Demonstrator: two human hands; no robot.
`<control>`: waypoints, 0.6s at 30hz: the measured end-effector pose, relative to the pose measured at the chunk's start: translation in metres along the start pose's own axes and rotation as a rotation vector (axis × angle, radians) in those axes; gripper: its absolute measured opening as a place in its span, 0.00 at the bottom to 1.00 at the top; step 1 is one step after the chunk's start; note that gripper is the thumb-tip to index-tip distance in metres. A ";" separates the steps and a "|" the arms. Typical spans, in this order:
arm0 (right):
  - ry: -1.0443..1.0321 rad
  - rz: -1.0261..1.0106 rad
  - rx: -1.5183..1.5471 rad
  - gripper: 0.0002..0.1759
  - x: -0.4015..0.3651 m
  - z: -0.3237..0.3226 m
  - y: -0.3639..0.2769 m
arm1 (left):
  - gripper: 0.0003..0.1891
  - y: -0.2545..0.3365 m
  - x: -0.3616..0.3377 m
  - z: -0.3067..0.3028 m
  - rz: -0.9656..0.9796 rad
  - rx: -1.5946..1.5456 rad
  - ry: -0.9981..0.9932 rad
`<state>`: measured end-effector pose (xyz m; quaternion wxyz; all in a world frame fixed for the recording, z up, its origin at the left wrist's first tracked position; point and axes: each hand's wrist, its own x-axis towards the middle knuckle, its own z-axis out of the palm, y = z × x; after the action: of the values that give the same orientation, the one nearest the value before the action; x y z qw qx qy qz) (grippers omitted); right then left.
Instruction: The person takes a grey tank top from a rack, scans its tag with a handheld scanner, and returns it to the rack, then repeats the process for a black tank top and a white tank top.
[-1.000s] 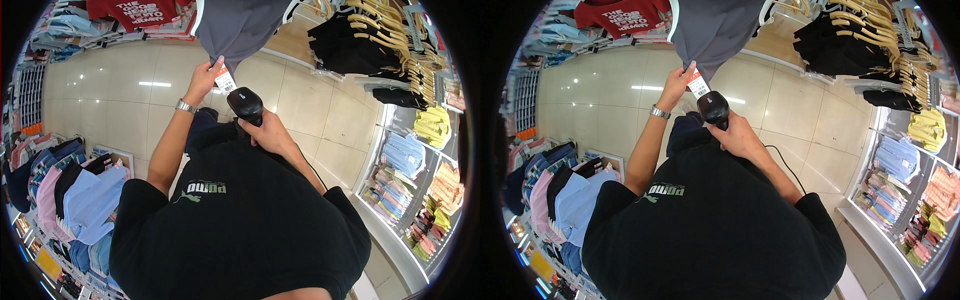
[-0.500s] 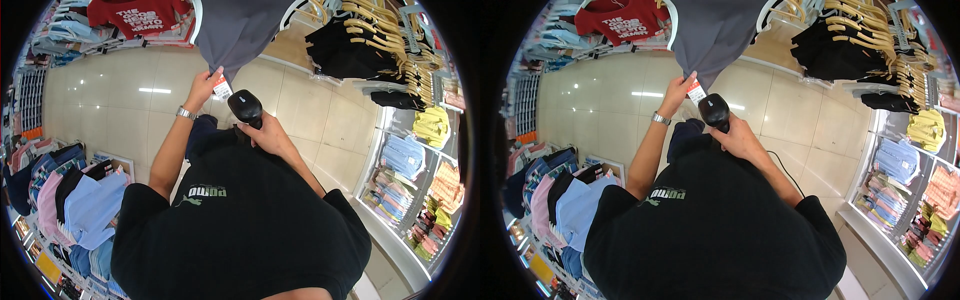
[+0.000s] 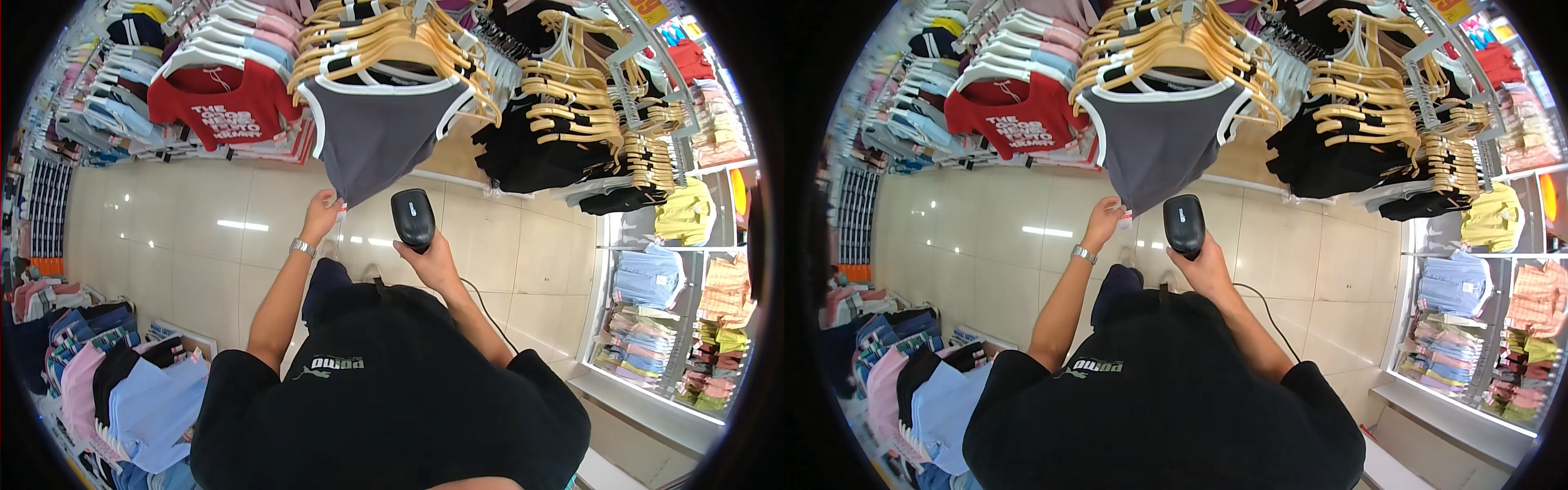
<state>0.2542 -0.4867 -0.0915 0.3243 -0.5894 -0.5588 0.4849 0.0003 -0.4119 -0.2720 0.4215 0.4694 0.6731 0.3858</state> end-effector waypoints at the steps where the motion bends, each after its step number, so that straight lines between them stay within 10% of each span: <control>1: 0.010 0.044 0.016 0.20 0.004 0.001 -0.001 | 0.20 0.008 0.005 -0.002 0.070 0.113 0.106; 8: 0.134 0.038 0.105 0.15 0.032 0.016 -0.006 | 0.24 0.141 0.064 -0.067 0.645 0.151 0.512; 18: 0.210 0.113 0.084 0.16 0.066 0.035 -0.034 | 0.21 0.187 0.117 -0.104 0.670 0.365 0.127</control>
<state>0.2038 -0.4228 -0.0854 0.3778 -0.6534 -0.4670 0.4608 -0.0625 -0.2640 -0.0888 0.1394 0.7058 0.5648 0.4043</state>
